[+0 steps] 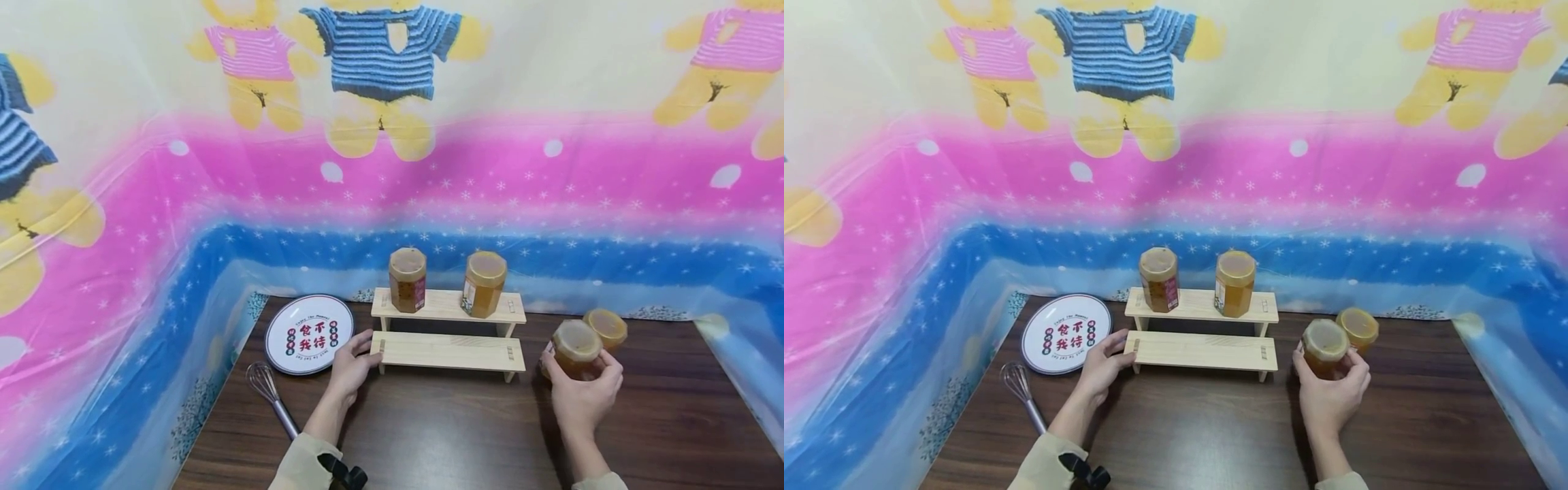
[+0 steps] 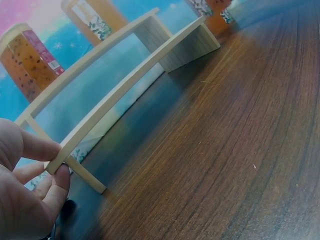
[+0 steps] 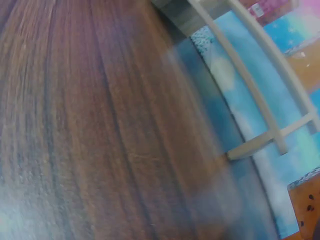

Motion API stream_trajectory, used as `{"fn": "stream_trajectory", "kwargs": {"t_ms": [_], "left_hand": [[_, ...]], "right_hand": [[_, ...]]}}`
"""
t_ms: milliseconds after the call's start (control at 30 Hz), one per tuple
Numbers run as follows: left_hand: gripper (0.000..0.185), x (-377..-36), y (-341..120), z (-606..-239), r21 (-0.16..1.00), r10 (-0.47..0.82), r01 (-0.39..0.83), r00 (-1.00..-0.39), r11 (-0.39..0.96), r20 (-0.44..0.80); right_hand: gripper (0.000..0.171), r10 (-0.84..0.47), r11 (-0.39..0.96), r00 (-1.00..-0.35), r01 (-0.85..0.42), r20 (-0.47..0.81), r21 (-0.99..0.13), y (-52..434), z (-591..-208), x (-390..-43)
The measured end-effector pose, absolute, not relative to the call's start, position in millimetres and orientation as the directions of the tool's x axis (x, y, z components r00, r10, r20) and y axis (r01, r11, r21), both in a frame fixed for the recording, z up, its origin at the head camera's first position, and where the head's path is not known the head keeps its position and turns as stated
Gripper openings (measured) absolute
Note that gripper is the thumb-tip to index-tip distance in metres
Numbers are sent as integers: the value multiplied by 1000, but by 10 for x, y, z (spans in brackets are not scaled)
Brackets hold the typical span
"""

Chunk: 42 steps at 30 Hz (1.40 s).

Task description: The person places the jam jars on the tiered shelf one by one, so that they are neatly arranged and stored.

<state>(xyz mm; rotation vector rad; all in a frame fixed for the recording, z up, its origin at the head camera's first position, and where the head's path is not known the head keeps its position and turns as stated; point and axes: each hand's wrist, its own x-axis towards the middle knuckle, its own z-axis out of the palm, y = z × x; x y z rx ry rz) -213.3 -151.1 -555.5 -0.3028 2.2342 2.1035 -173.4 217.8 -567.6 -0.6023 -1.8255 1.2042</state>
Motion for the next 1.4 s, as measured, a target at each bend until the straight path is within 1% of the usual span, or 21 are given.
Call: {"fn": "stream_trajectory", "kwargs": {"t_ms": [100,300,567,700,967,1200,1400], "left_hand": [[61,-2139,-1512,-5555,982,-105,-181,-979,50,-175],[62,-2139,-1504,-5530,982,-104,-181,-979,59,-175],[60,-2135,-1504,-5549,979,-106,-194,-977,71,-186],[60,-2150,-1509,-5566,977,-110,-197,-976,81,-188],[59,-2156,-1522,-5584,976,-109,-201,-975,81,-192],[59,-2158,-1523,-5599,978,-102,-195,-977,77,-187],[59,-2159,-1520,-5589,978,-102,-196,-977,68,-189]], "right_hand": [[80,732,435,-550,-77,402,-897,2183,-5599,-1703],[82,686,439,-612,-84,394,-895,2136,-5448,-1651],[82,618,406,-693,-123,372,-905,2008,-5346,-1616],[82,591,402,-716,-138,372,-905,1945,-5329,-1624],[83,542,437,-738,-162,403,-885,1789,-5346,-1658],[81,473,420,-779,-211,412,-882,1611,-5367,-1696],[81,420,415,-814,-221,401,-883,1450,-5364,-1733]]}}
